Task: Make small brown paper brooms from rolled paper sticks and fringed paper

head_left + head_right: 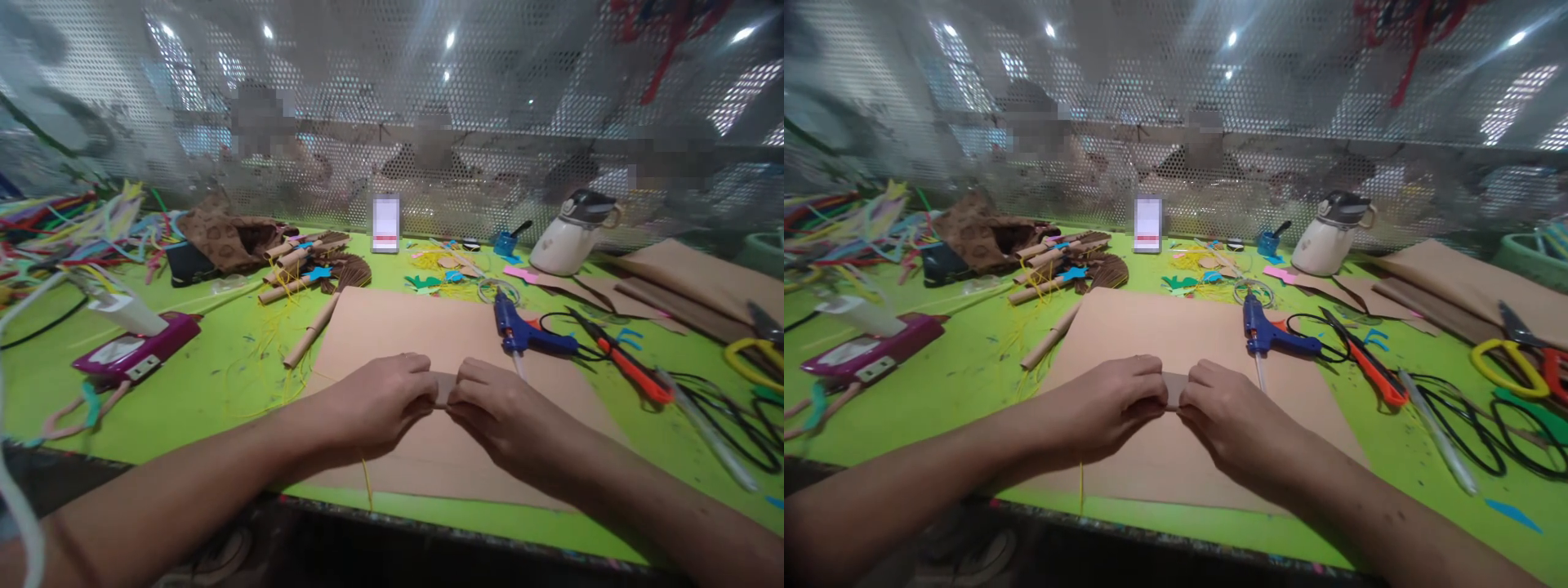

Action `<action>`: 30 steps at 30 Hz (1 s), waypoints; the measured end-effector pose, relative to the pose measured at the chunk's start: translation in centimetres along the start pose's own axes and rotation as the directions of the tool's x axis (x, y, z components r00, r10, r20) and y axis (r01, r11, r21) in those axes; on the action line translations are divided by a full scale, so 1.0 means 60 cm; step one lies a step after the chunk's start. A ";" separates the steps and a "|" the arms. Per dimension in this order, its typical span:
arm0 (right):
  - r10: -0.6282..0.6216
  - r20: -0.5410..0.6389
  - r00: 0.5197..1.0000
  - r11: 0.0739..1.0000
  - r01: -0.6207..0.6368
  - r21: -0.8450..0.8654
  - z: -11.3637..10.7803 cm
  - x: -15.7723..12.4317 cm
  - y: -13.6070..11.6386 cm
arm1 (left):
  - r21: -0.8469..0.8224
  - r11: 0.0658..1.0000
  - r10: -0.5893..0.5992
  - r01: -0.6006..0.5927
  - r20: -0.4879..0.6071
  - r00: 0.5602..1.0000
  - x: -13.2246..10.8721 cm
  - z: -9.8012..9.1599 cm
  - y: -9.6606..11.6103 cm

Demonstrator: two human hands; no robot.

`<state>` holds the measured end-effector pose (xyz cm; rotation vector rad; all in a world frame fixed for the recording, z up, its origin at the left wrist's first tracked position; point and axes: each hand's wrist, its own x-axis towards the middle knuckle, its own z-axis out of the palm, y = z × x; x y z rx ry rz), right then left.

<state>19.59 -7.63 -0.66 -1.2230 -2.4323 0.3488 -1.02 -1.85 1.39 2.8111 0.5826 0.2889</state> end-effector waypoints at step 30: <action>0.372 0.083 0.925 0.928 -0.366 -0.072 -0.027 -0.021 0.003 | -0.013 0.995 -0.100 0.101 0.058 0.993 -0.002 -0.006 -0.018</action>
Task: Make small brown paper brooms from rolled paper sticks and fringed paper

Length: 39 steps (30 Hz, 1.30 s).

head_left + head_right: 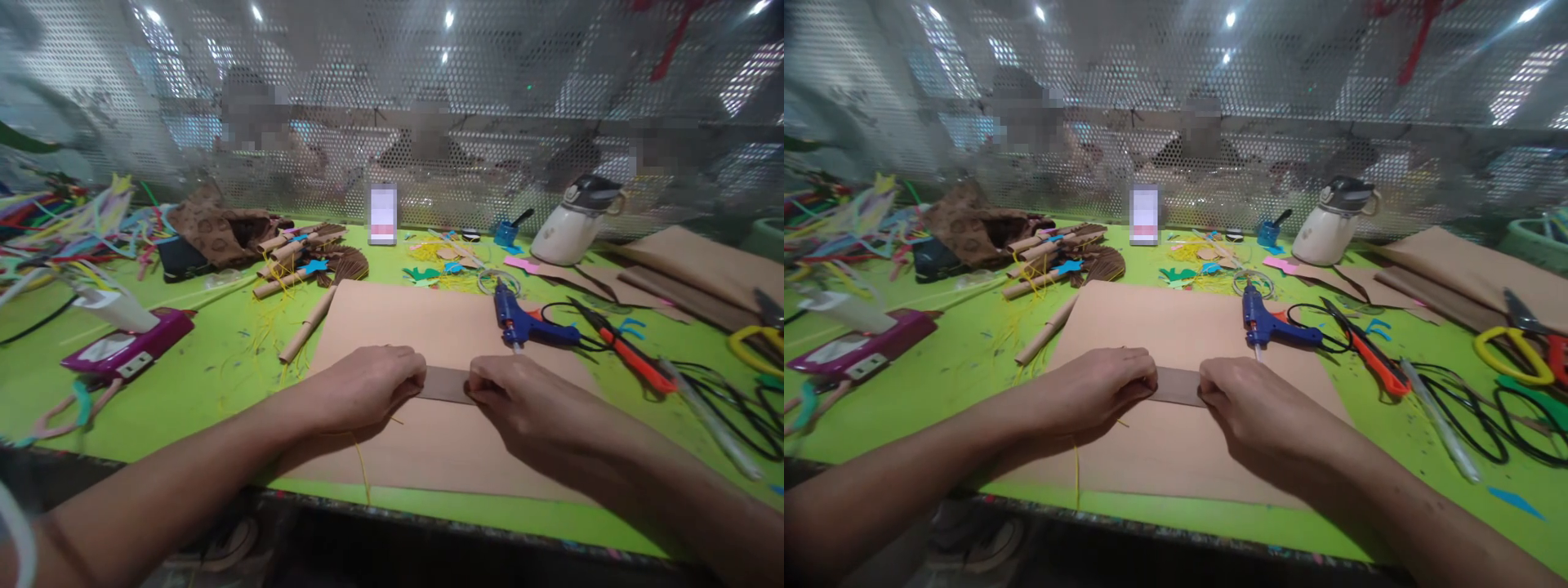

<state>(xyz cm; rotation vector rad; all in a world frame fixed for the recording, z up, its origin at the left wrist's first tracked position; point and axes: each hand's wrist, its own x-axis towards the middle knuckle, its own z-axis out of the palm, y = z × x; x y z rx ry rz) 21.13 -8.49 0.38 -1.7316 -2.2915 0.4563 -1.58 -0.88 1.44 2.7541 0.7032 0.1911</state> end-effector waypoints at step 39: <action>-0.316 -0.151 0.937 0.949 0.308 -0.071 0.002 0.010 -0.012 | 0.106 0.987 0.137 -0.124 -0.123 0.983 -0.002 -0.016 0.010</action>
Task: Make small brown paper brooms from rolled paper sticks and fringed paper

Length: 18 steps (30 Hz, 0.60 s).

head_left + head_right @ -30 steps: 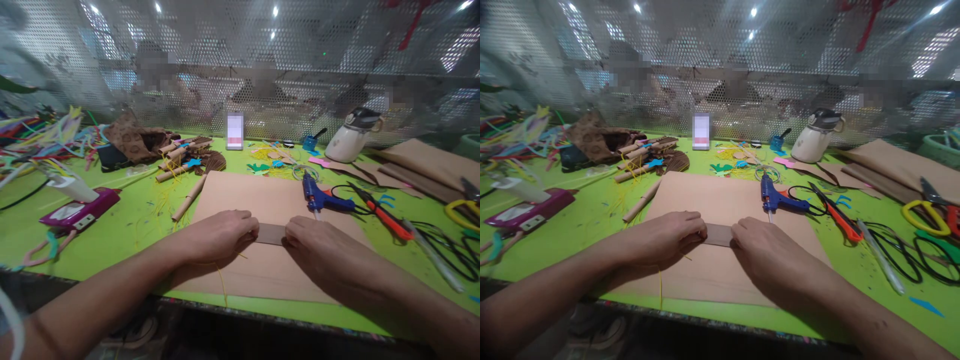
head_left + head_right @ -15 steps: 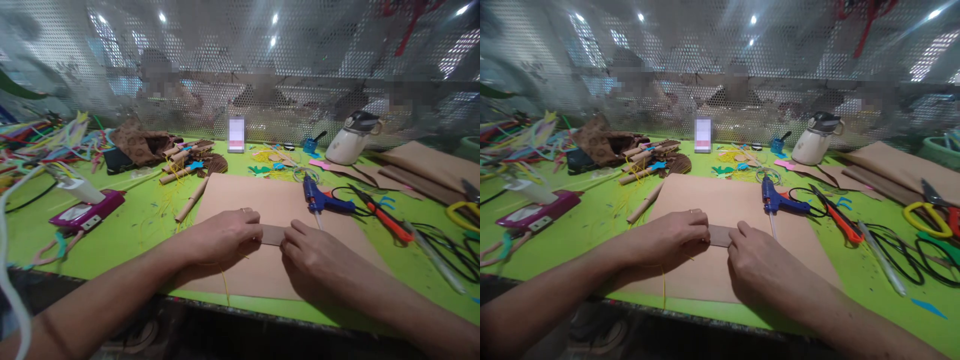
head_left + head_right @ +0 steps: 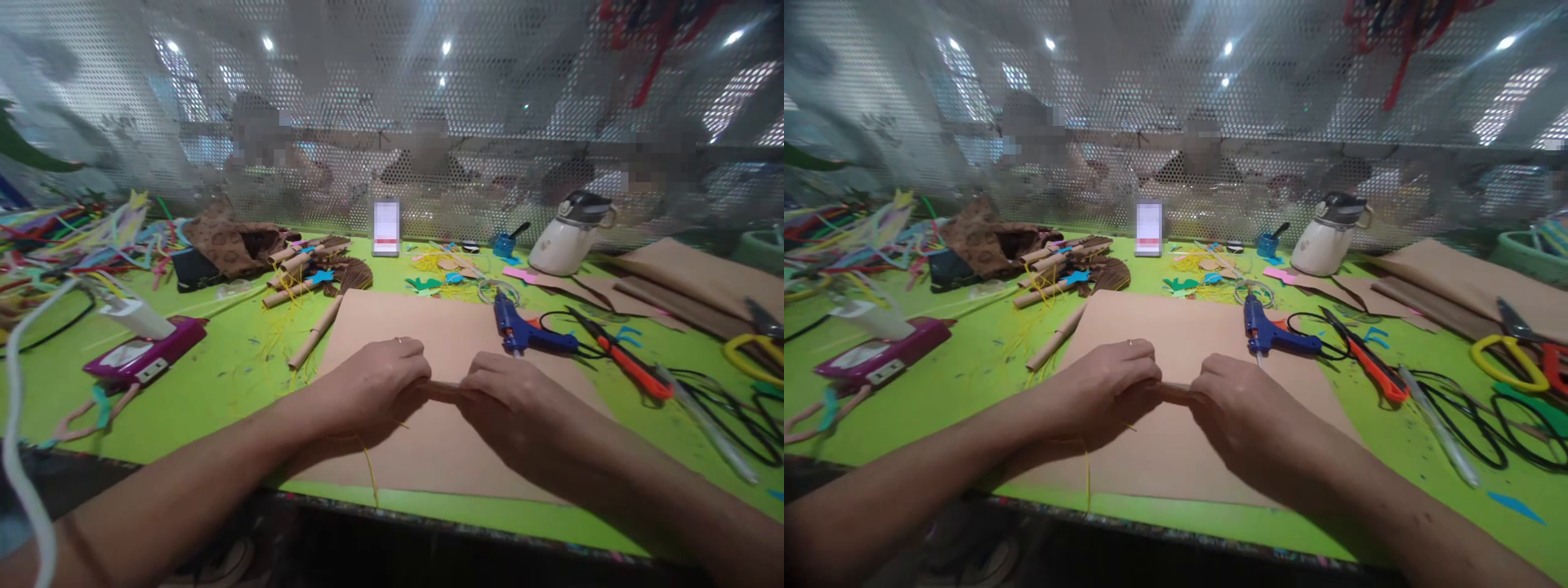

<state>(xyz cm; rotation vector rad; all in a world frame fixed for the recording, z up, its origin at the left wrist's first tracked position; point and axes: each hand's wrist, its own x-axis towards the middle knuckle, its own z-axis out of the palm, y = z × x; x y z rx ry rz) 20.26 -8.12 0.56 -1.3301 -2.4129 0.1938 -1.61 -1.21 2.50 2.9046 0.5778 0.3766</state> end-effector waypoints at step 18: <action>-0.069 0.065 0.995 0.995 0.064 0.076 0.016 0.014 -0.001 | -0.177 0.979 -0.073 0.100 0.152 0.986 0.013 0.009 -0.002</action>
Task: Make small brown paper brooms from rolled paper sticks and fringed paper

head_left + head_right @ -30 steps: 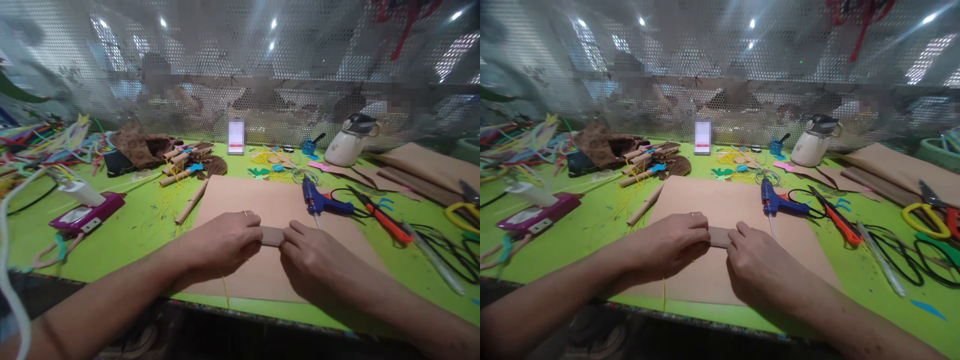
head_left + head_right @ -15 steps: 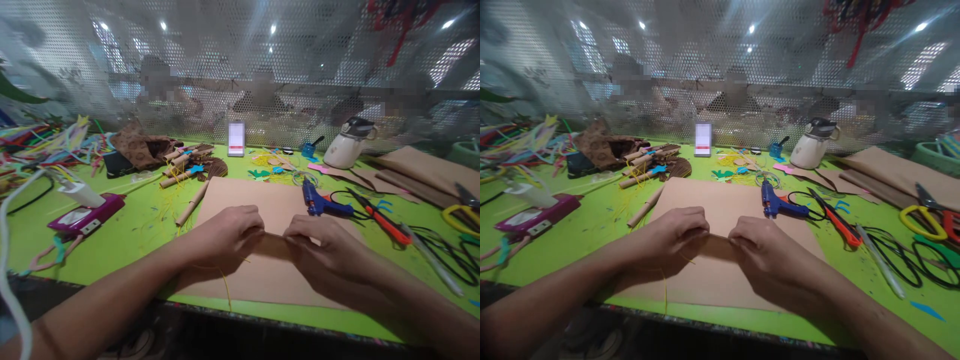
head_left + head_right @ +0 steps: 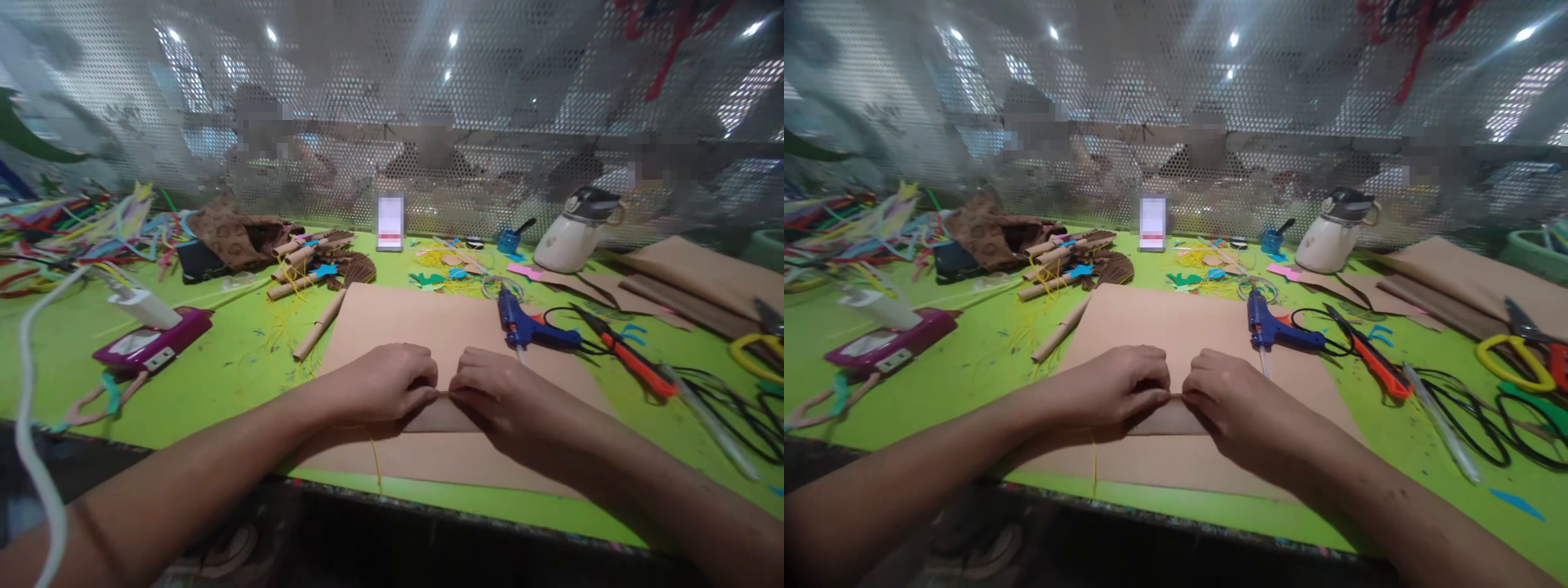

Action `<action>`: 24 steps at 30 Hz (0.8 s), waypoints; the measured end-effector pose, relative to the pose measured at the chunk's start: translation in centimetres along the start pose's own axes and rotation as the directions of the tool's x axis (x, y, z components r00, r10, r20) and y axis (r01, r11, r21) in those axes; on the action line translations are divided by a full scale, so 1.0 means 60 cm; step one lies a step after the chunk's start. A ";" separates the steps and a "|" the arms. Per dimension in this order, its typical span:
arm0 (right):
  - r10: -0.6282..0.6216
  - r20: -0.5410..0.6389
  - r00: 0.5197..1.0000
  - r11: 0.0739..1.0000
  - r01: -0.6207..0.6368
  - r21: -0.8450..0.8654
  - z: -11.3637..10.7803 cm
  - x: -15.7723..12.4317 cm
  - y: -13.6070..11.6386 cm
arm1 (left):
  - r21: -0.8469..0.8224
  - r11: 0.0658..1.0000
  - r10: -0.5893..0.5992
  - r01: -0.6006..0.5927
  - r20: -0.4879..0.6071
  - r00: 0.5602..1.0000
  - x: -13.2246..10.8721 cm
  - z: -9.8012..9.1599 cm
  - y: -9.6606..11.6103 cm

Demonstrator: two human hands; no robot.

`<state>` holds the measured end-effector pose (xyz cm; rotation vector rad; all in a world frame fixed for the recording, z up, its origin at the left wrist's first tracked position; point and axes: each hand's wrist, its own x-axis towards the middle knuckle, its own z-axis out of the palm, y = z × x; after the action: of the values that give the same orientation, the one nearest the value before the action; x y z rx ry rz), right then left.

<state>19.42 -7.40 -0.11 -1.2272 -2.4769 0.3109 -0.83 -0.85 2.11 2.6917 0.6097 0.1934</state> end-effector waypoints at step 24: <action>0.158 0.111 0.981 0.977 -0.140 -0.158 -0.015 -0.029 -0.007 | 0.008 0.999 -0.041 0.041 0.072 0.997 -0.028 -0.018 0.009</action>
<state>20.48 -8.99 0.49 -1.5027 -2.5562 0.2500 -2.33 -1.68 3.20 2.6770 0.6439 0.0826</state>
